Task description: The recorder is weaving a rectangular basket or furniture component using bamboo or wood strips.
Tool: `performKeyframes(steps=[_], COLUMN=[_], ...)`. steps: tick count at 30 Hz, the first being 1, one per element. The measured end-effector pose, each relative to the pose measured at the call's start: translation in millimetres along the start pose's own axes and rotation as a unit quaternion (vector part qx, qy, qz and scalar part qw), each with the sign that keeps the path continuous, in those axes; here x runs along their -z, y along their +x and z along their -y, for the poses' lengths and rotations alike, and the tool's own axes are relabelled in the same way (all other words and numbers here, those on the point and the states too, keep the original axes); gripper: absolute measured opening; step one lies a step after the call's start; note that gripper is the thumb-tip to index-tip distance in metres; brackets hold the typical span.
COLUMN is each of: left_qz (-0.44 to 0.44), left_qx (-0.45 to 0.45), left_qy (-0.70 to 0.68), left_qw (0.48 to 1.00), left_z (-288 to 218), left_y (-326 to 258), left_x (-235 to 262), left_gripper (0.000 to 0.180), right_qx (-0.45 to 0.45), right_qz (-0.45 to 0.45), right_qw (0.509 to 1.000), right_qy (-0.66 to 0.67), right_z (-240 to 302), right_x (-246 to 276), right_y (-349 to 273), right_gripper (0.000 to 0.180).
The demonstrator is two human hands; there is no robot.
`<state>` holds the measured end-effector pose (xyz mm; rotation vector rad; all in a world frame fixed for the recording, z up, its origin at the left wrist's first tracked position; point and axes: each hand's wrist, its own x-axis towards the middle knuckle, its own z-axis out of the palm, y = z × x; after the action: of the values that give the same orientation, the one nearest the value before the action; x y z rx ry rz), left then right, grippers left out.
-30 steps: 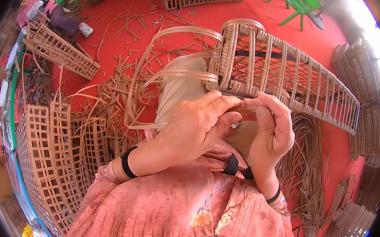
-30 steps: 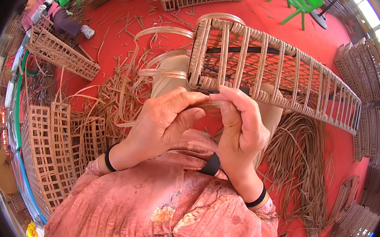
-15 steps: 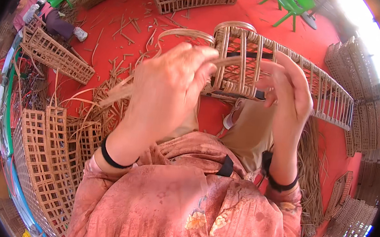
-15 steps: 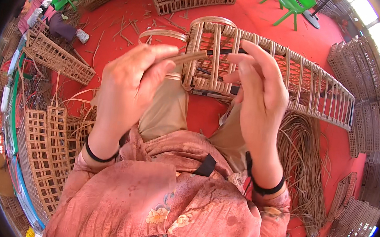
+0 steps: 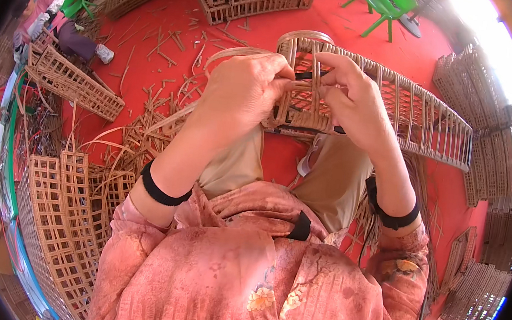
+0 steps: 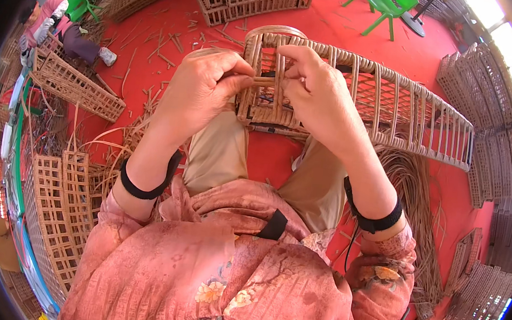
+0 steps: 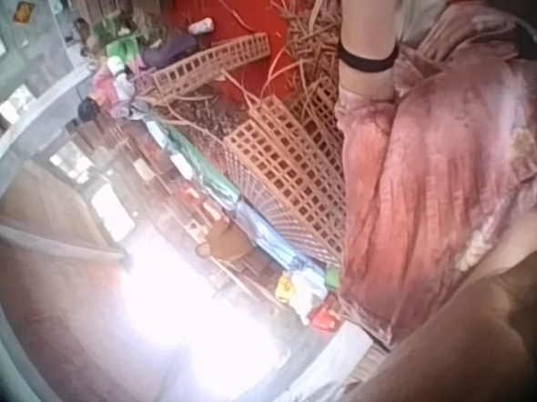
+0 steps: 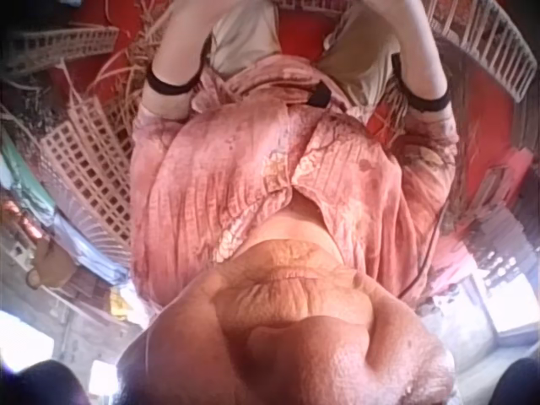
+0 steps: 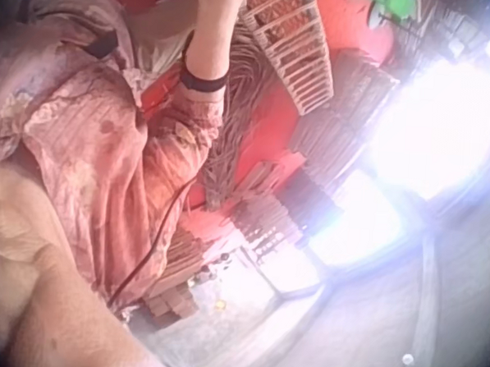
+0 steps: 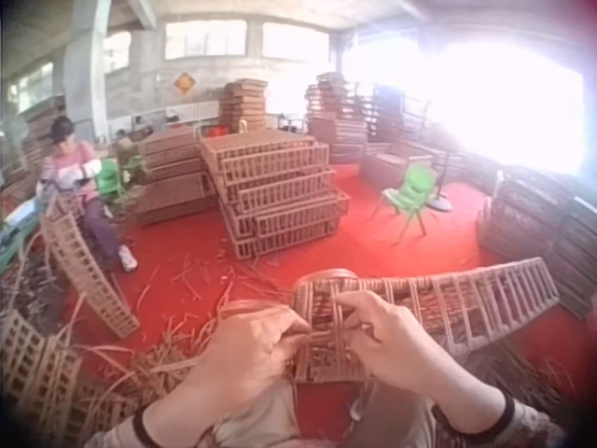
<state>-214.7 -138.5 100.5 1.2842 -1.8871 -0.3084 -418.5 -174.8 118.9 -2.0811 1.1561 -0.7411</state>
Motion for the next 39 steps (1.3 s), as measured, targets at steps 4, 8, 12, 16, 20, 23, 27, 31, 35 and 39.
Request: performKeyframes(steps=[4,8,12,16,20,23,27,31,35,39], left_qz=[0.005,0.015,0.025,-0.057,0.137,0.145,0.062,0.028,0.077,0.107], left_qx=[0.002,-0.042,-0.099,-0.150,0.017,0.053,0.026,-0.010,-0.022,-0.068], left_qy=[-0.011,0.120,0.196,0.070,-0.260,-0.233,-0.012,0.119,0.056,-0.046], left_qw=[1.000,0.992,0.975,0.985,0.956,0.960,0.998,0.992,0.995,0.991], left_z=[-1,-11,-20,-20,-29,-31,-44,-53,-49,-38], left_y=[1,5,16,32,35,40,37,38,38,34], left_x=[-4,-9,0,-13,-38,-38,-44,-45,-45,-39], left_gripper=[0.013,0.012,0.013,0.017,0.023,0.023,0.025,0.029,0.030,0.031], right_qx=[-0.024,-0.042,-0.021,-0.071,-0.065,-0.098,-0.052,0.007,0.032,0.052], right_qz=[-0.051,-0.091,-0.161,-0.191,-0.204,-0.188,-0.138,-0.101,-0.102,-0.050], right_qw=[0.996,0.990,0.980,0.962,0.956,0.963,0.989,0.990,0.989,0.978], right_qy=[0.071,0.098,0.110,0.182,0.202,0.167,-0.023,-0.097,-0.106,-0.195], right_z=[2,2,2,15,15,-1,-16,-23,-30,-22], right_x=[-3,-7,5,37,52,52,40,37,36,41], right_y=[-7,-11,-16,-28,-32,-30,-29,-23,-20,-17], right_gripper=[0.032,0.027,0.026,0.026,0.028,0.029,0.032,0.037,0.036,0.035])
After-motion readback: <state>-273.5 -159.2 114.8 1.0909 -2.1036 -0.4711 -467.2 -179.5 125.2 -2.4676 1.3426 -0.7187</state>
